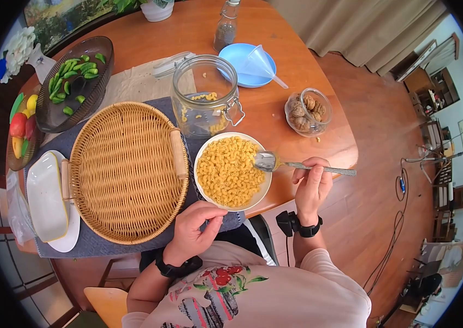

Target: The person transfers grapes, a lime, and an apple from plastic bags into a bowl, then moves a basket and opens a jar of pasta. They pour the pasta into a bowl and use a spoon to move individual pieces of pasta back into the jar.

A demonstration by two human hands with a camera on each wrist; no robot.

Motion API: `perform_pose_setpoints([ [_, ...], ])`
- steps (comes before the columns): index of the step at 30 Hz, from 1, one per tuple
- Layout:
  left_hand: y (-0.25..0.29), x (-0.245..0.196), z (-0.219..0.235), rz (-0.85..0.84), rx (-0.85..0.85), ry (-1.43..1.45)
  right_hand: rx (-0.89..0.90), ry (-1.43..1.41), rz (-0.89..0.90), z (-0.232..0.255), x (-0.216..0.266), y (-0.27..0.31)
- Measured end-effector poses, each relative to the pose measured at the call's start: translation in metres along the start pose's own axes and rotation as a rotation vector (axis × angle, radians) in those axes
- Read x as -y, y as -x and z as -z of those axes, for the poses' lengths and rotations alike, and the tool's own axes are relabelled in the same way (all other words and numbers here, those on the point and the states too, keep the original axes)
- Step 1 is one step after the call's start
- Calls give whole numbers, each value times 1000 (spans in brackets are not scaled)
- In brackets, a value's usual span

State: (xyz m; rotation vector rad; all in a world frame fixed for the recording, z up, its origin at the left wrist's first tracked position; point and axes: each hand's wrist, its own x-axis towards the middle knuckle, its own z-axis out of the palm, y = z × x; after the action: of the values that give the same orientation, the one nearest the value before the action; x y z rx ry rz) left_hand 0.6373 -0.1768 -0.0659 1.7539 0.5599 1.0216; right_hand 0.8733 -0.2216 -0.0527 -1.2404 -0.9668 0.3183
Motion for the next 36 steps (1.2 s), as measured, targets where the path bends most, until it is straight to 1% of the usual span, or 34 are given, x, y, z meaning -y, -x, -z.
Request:
perform_pose_setpoints([
  [1, 0, 1, 0, -6, -4, 2, -3, -44, -39, 0, -1, 0],
  [8, 0, 0, 1, -4, 4, -3, -95, -177, -103, 2, -3, 0],
  [10, -1, -1, 1, -13, 6, -8, -118, -265, -172, 3, -4, 0],
  [11, 0, 0, 1, -13, 5, -8, -117, -265, -172, 2, -4, 0],
  [13, 1, 2, 0, -15, 6, 4, -134, -291, -246, 1, -4, 0],
  [19, 2, 1, 1, 7, 11, 9, -143, -329, -291, -1, -6, 2],
  [25, 2, 1, 1, -3, 12, 10, -172, -378, -219, 2, 3, -5],
  [29, 0, 0, 0, -11, 0, 10, -166, -427, -198, -7, 15, -19],
  [32, 0, 0, 0, -20, 4, 1, -136, -463, -152, -23, 29, -34],
  [34, 0, -1, 0, -1, 2, 5, -64, -431, -37, -36, 38, -44],
  [35, 0, -2, 0, -5, 4, 0, -28, -437, -6, -42, 39, -48],
  [36, 1, -2, 0, 26, -2, 6, -31, -442, -1, -49, 42, -52],
])
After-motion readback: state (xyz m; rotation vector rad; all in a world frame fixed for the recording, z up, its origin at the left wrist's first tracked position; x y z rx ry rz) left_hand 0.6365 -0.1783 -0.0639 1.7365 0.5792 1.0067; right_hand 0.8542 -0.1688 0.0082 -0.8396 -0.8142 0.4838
